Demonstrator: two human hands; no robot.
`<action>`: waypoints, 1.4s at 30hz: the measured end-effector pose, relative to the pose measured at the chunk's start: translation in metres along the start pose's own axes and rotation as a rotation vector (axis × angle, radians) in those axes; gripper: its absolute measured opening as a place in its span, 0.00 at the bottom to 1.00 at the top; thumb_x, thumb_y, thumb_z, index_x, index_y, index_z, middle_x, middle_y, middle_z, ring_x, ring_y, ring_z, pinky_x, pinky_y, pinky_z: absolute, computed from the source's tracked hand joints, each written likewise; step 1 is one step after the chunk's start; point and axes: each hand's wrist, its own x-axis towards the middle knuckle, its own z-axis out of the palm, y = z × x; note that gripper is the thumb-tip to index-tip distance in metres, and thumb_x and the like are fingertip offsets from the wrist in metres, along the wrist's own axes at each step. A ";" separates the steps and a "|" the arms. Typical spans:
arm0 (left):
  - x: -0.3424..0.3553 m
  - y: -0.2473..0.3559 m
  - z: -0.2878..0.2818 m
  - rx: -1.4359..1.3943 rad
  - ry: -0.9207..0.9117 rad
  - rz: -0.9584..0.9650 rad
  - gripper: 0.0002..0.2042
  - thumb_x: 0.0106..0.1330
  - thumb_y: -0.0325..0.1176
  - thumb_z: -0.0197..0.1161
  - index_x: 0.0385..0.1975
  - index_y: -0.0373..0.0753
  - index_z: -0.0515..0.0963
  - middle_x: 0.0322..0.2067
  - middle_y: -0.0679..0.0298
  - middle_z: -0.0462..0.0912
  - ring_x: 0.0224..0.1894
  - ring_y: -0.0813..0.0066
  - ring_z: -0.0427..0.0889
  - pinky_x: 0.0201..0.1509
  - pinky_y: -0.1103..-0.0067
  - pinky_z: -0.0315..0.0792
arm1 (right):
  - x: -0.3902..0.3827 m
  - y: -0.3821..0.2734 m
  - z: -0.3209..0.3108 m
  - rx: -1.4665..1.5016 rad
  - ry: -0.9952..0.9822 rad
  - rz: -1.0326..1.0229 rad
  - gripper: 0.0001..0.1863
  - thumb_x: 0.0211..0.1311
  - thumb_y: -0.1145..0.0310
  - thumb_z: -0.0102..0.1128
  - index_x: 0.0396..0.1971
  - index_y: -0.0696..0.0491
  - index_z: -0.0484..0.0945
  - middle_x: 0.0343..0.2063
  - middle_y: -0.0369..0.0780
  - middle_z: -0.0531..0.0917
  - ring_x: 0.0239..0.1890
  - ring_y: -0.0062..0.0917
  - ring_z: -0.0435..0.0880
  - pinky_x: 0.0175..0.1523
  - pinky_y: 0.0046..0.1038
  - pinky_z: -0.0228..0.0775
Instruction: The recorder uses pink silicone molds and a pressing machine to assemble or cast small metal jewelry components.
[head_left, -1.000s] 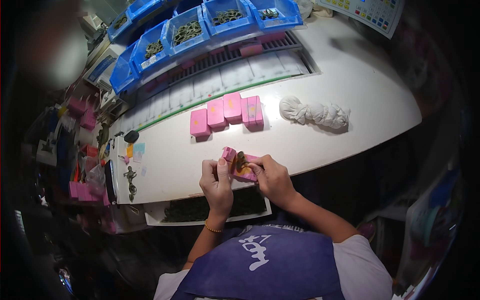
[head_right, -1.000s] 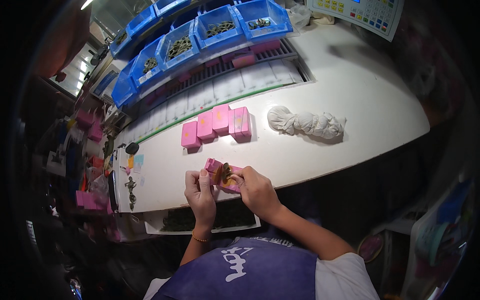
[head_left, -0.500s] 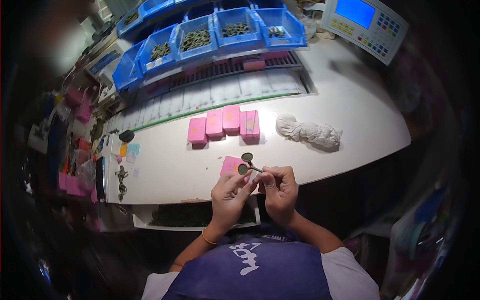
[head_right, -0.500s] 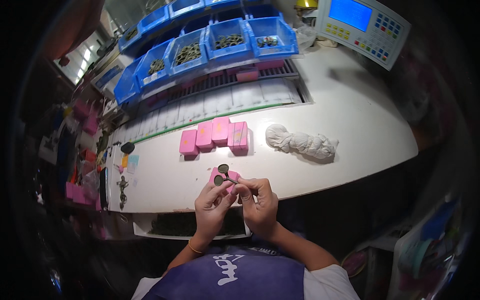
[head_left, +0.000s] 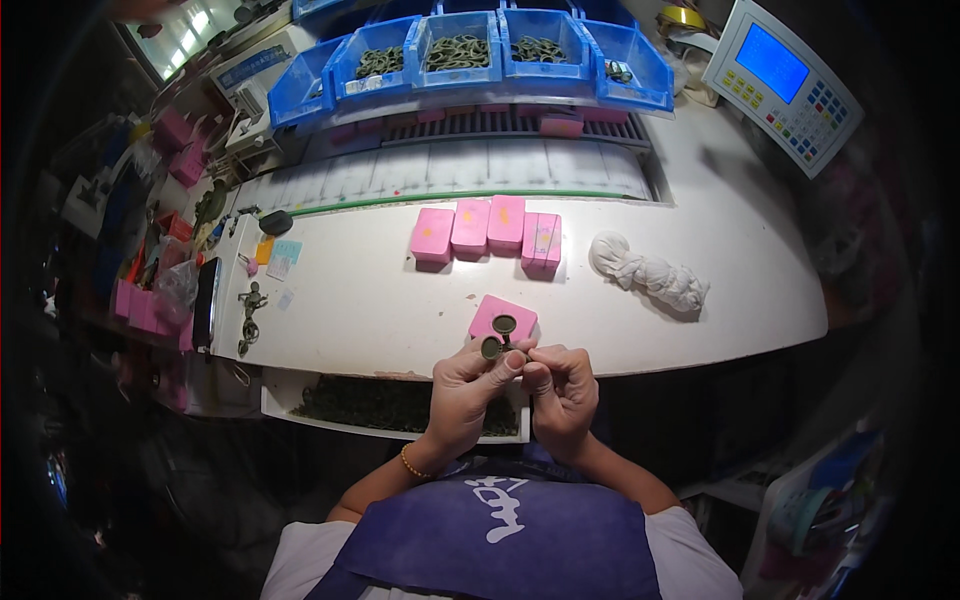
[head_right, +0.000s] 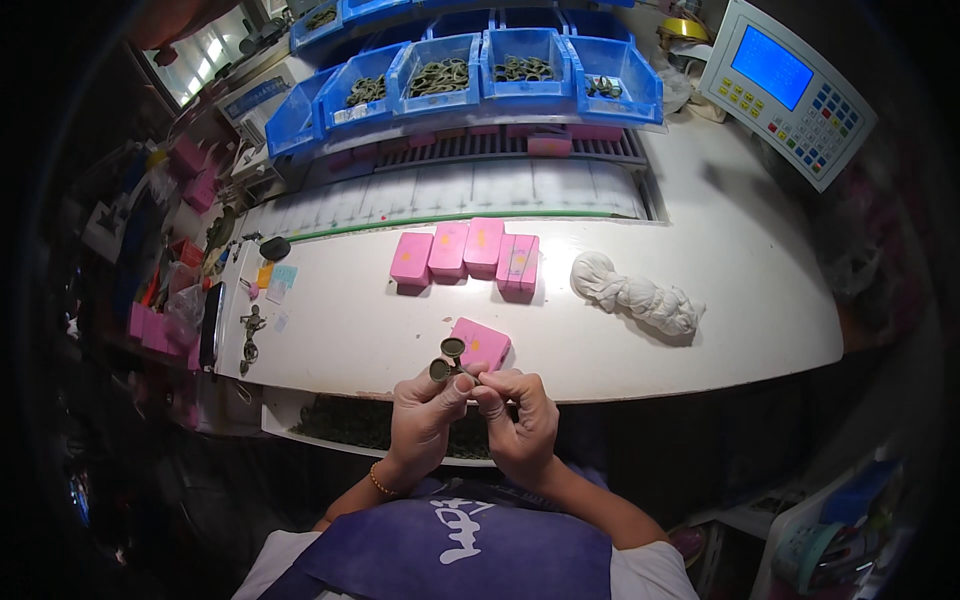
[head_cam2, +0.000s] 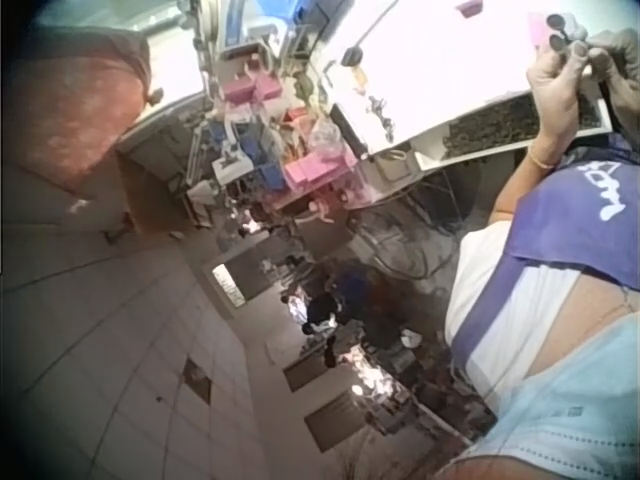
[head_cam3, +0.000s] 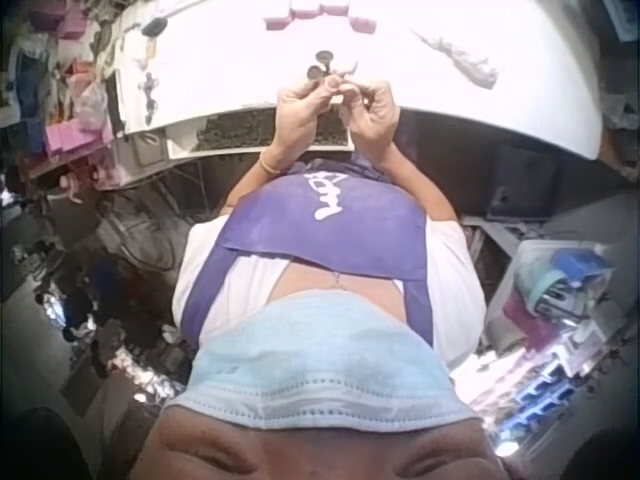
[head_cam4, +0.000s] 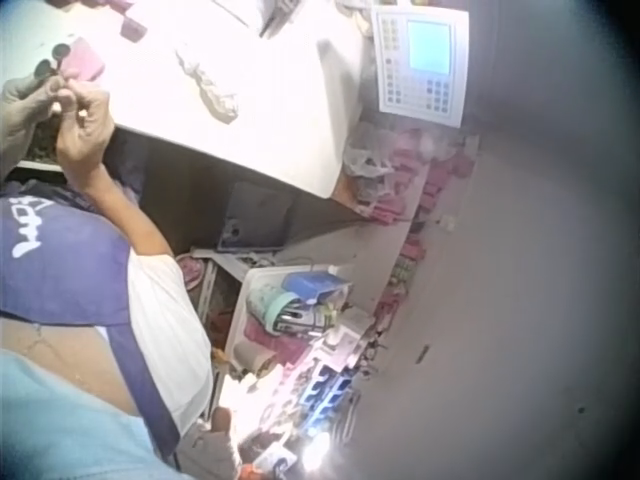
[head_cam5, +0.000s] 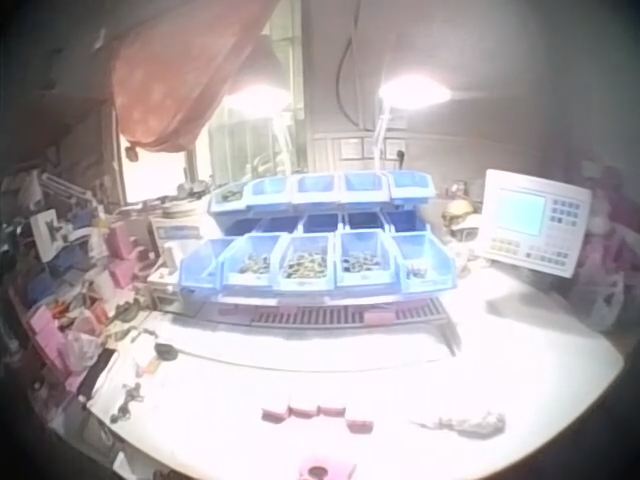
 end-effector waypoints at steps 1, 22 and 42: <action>0.000 0.000 0.001 0.001 0.000 -0.001 0.14 0.70 0.35 0.65 0.50 0.33 0.83 0.29 0.76 0.78 0.27 0.91 0.64 0.31 0.89 0.57 | 0.000 0.000 0.000 0.039 0.004 0.031 0.09 0.70 0.71 0.60 0.41 0.59 0.73 0.32 0.42 0.85 0.34 0.17 0.83 0.40 0.20 0.75; -0.006 0.002 -0.002 -0.282 0.102 -0.258 0.14 0.72 0.38 0.62 0.47 0.33 0.81 0.25 0.70 0.80 0.21 0.87 0.71 0.22 0.89 0.59 | 0.018 -0.024 0.004 0.024 -0.066 0.105 0.09 0.71 0.69 0.59 0.39 0.61 0.76 0.30 0.40 0.86 0.28 0.15 0.83 0.33 0.19 0.76; -0.006 0.004 0.000 -0.254 0.108 -0.279 0.16 0.74 0.44 0.57 0.43 0.36 0.79 0.19 0.71 0.75 0.16 0.88 0.65 0.21 0.86 0.57 | 0.028 -0.031 0.005 -0.139 -0.094 0.035 0.09 0.71 0.67 0.60 0.36 0.58 0.78 0.31 0.41 0.87 0.28 0.19 0.85 0.32 0.22 0.76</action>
